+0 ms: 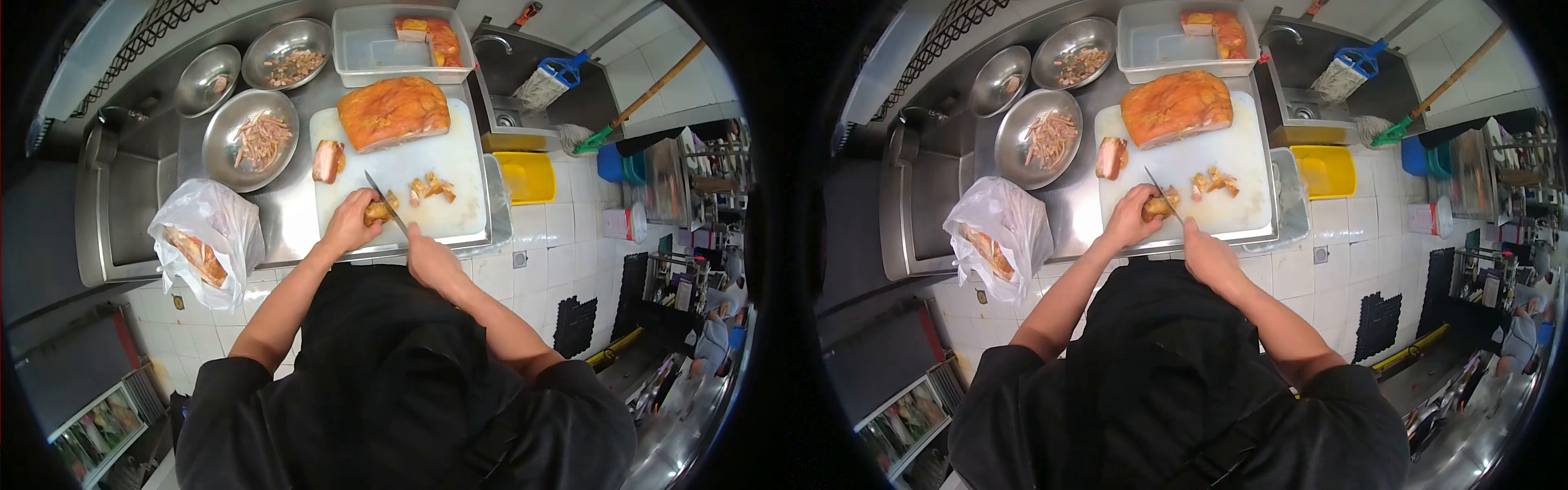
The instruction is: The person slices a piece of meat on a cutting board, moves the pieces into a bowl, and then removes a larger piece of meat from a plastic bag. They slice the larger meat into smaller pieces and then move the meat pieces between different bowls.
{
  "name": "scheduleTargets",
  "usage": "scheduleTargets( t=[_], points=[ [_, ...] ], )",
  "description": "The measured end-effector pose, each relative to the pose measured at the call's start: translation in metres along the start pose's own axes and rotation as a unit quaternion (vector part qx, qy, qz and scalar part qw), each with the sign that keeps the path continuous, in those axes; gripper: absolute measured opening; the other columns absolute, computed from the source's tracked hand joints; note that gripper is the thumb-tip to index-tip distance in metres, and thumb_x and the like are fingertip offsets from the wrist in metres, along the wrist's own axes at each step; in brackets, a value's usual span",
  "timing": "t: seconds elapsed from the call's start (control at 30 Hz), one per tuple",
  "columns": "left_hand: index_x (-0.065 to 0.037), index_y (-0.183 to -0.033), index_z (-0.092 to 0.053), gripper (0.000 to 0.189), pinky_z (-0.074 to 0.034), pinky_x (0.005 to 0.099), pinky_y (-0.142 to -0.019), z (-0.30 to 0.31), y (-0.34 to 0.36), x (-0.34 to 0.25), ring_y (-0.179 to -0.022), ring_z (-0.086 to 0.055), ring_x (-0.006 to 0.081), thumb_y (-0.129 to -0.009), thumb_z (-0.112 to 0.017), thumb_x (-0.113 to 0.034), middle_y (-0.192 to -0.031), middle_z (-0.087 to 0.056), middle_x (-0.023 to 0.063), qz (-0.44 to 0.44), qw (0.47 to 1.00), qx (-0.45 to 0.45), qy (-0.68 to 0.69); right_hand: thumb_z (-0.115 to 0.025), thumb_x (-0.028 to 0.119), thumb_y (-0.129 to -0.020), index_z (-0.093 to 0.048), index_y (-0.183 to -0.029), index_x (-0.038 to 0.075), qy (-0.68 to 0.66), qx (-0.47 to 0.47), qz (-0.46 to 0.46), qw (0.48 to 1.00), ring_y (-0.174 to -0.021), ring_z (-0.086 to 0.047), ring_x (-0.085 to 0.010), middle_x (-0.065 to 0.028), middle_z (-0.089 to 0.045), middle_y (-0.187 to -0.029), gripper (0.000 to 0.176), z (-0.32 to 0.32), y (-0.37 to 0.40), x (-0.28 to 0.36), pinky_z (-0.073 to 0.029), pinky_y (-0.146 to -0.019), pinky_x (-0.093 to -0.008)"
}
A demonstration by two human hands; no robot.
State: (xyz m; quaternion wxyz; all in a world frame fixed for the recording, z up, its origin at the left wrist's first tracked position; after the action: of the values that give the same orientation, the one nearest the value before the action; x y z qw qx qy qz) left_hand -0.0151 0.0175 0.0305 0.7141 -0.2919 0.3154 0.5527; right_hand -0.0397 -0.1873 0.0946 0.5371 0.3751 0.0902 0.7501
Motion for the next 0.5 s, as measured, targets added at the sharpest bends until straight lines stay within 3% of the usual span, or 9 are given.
scheduleTargets(
  t=[0.13,0.3,0.37,0.43,0.5],
  points=[
    [-0.004,-0.115,-0.057,0.045,-0.050,0.0440,-0.095,0.002,0.000,-0.002,-0.110,-0.058,0.0378,-0.074,-0.075,-0.009,-0.113,-0.062,0.0171,-0.001,1.000,-0.006,0.006,-0.045,0.008,-0.093,-0.044,-0.113,-0.004,-0.055,-0.091,0.049,0.993,-0.086,-0.066,-0.0506,-0.0319,-0.068,-0.090,0.023,-0.011,-0.060,0.001,-0.052,-0.077,-0.0583],
    [-0.003,-0.118,-0.058,0.044,-0.053,0.0403,-0.090,0.004,0.010,0.006,-0.104,-0.065,0.0319,-0.079,-0.077,-0.011,-0.114,-0.063,0.0164,0.014,1.000,-0.009,-0.007,-0.047,0.010,-0.092,-0.045,-0.119,-0.004,-0.021,-0.130,0.079,0.988,-0.081,-0.068,-0.0477,-0.0288,-0.069,-0.084,0.030,-0.004,-0.056,-0.029,-0.053,-0.075,-0.0583],
    [-0.003,-0.117,-0.059,0.042,-0.054,0.0389,-0.089,0.005,0.018,0.007,-0.103,-0.065,0.0301,-0.080,-0.077,-0.011,-0.113,-0.063,0.0159,0.022,1.000,-0.014,0.003,-0.051,0.012,-0.094,-0.046,-0.112,-0.001,0.005,-0.141,0.006,0.990,-0.071,-0.065,-0.0506,-0.0296,-0.066,-0.073,0.023,0.008,-0.036,-0.030,-0.050,-0.069,-0.0611],
    [-0.003,-0.116,-0.058,0.040,-0.051,0.0435,-0.093,0.008,0.021,0.001,-0.107,-0.061,0.0360,-0.081,-0.075,-0.009,-0.114,-0.063,0.0162,0.074,0.994,-0.003,0.077,-0.051,0.011,-0.092,-0.046,-0.114,-0.001,0.018,-0.147,-0.007,0.989,-0.071,-0.066,-0.0490,-0.0274,-0.067,-0.074,0.025,0.011,-0.025,-0.026,-0.052,-0.068,-0.0599],
    [-0.003,-0.115,-0.058,0.039,-0.053,0.0404,-0.088,0.007,0.019,0.001,-0.101,-0.063,0.0324,-0.081,-0.075,-0.008,-0.111,-0.063,0.0152,0.051,0.997,-0.010,0.052,-0.051,0.009,-0.090,-0.046,-0.115,-0.001,0.032,-0.152,-0.022,0.988,-0.071,-0.068,-0.0473,-0.0252,-0.069,-0.075,0.028,0.015,-0.013,-0.020,-0.053,-0.068,-0.0587]
  ],
)
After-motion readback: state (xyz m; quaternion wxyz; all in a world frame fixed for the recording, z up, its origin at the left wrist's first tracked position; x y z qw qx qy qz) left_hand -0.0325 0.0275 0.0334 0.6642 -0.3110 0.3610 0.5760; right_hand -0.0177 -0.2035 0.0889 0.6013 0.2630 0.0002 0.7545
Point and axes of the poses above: each hand's wrist, its own y-axis away from the middle knuckle, its own z-axis out of the back of the hand, x = y × z, the point moved 1 cm from there along -y, towards the middle knuckle
